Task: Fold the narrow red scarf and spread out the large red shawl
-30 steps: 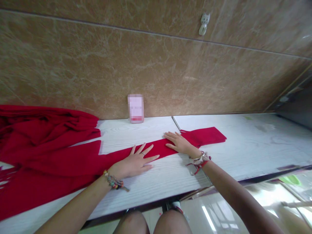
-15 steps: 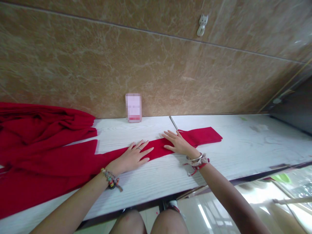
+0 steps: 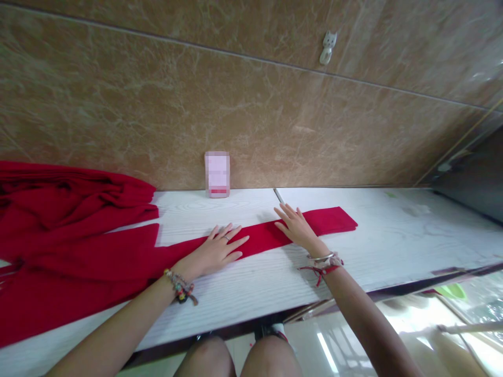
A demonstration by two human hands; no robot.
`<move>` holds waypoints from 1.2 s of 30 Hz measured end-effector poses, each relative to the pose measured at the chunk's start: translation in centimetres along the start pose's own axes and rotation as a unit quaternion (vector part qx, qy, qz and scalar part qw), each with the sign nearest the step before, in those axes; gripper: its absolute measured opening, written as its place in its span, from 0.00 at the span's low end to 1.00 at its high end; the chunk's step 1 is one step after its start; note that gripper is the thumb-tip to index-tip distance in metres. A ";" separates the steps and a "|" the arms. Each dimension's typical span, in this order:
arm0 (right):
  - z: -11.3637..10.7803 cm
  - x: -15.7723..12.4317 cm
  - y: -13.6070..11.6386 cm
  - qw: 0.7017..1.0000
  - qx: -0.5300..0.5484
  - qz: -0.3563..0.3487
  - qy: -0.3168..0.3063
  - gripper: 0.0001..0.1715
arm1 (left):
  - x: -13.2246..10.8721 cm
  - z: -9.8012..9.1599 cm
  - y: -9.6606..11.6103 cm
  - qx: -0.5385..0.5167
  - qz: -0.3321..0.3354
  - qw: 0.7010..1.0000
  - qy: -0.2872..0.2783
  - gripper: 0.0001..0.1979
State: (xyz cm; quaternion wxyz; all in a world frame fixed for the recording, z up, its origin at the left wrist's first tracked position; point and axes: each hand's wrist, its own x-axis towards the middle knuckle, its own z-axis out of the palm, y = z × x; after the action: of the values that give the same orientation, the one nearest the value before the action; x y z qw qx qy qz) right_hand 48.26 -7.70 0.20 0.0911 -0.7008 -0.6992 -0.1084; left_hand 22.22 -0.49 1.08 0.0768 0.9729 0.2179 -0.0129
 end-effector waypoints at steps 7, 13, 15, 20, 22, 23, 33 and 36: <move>0.8 -0.5 -0.6 0.995 -0.026 -0.071 -0.062 0.25 | 0.3 0.4 0.0 0.013 -0.001 1.000 0.017 0.25; -0.1 -0.2 0.5 0.996 -0.062 0.068 -0.001 0.23 | 0.1 0.3 -0.1 0.014 -0.004 1.000 -0.028 0.25; -0.2 -0.1 0.4 0.996 -0.046 0.081 0.014 0.24 | 0.1 0.1 0.0 0.014 -0.005 1.000 -0.021 0.25; 0.4 -0.2 -0.6 0.996 0.022 -0.064 -0.061 0.26 | 0.2 -0.2 0.3 0.013 0.001 1.000 0.005 0.25; 0.6 -0.3 -0.6 0.993 0.020 -0.084 -0.078 0.26 | 0.3 0.0 0.3 0.012 -0.003 1.000 -0.005 0.25; 0.6 -0.4 -0.5 0.994 0.015 -0.075 -0.074 0.26 | 0.4 0.2 0.2 0.012 -0.006 1.000 -0.012 0.26; 0.6 -1.0 1.2 0.996 -0.029 0.021 -0.084 0.26 | 0.3 -0.1 0.4 0.022 -0.012 0.999 0.027 0.25; 0.6 -0.9 0.8 0.997 -0.022 0.034 -0.059 0.28 | 0.3 -0.1 0.4 0.030 -0.021 0.999 0.020 0.25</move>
State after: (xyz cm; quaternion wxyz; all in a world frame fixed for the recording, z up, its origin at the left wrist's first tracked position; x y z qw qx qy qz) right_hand 49.05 -8.41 -0.63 0.0380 -0.7308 -0.6769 -0.0787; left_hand 22.69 -0.70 1.18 0.0431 0.9701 0.2390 -0.0016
